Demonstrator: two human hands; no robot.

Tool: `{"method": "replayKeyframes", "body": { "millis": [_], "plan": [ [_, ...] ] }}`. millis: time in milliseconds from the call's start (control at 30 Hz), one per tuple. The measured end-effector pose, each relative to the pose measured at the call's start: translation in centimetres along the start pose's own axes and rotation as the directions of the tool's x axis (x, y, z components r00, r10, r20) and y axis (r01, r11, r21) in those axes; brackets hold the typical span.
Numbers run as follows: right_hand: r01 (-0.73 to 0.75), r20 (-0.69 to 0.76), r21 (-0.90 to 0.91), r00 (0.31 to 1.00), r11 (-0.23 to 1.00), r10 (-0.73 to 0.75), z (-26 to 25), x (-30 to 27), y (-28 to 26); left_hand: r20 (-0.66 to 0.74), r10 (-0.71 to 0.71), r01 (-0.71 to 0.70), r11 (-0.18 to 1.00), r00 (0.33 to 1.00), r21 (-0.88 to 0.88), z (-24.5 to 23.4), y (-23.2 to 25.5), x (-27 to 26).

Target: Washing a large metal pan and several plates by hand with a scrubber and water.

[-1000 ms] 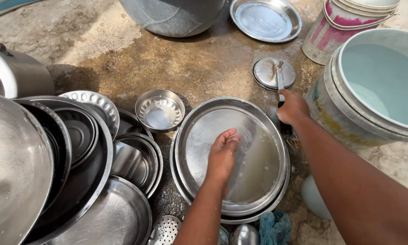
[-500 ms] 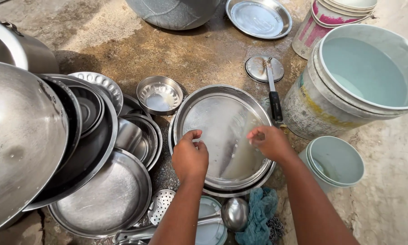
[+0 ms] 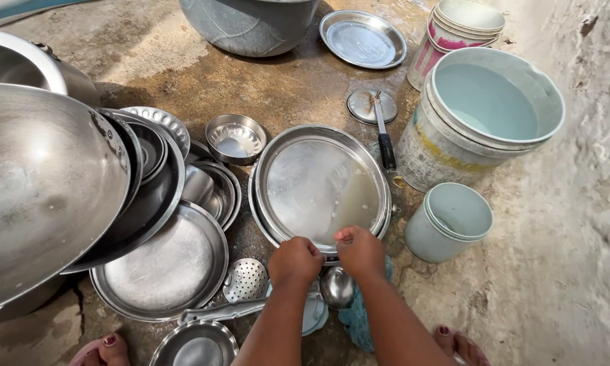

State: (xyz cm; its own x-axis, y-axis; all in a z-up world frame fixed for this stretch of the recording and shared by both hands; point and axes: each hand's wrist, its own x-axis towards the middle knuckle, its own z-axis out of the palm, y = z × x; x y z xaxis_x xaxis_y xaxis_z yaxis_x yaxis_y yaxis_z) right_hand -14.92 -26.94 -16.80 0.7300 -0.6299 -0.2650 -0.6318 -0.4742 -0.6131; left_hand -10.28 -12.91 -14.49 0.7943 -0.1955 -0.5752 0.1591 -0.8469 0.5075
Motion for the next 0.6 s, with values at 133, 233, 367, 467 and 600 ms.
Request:
{"method": "replayKeyframes", "body": {
  "millis": [133, 233, 367, 467, 600],
  "plan": [
    [-0.12, -0.011, 0.016, 0.993, 0.993, 0.12, -0.4, -4.2, -1.6, -0.047, 0.046, -0.042, 0.995, 0.998, 0.092, 1.1, -1.4, -2.6],
    [-0.137, 0.007, -0.106, 0.99, 0.985, 0.138, -0.4, -7.3, -0.8, -0.047, 0.136, -0.12, 0.96, 0.99, 0.251, 3.8, -4.0, -2.6],
    [-0.018, 0.297, -0.229, 0.951, 0.973, 0.087, -0.5, -11.0, -0.6, -0.035, 0.134, -0.117, 0.946, 0.99, 0.303, 3.8, -5.0, -3.3],
    [0.189, 0.435, -0.262, 0.899, 0.946, -0.059, 0.1, -12.4, 0.1, -0.134, 0.176, -0.128, 0.943, 0.975, 0.306, 4.3, -5.7, -2.9],
    [0.468, 0.475, -0.303, 0.83, 0.83, -0.294, 0.1, -12.5, -0.2, -0.119, 0.162, -0.095, 0.896, 0.98, 0.434, 3.7, -5.3, -3.1]
  ]
}}
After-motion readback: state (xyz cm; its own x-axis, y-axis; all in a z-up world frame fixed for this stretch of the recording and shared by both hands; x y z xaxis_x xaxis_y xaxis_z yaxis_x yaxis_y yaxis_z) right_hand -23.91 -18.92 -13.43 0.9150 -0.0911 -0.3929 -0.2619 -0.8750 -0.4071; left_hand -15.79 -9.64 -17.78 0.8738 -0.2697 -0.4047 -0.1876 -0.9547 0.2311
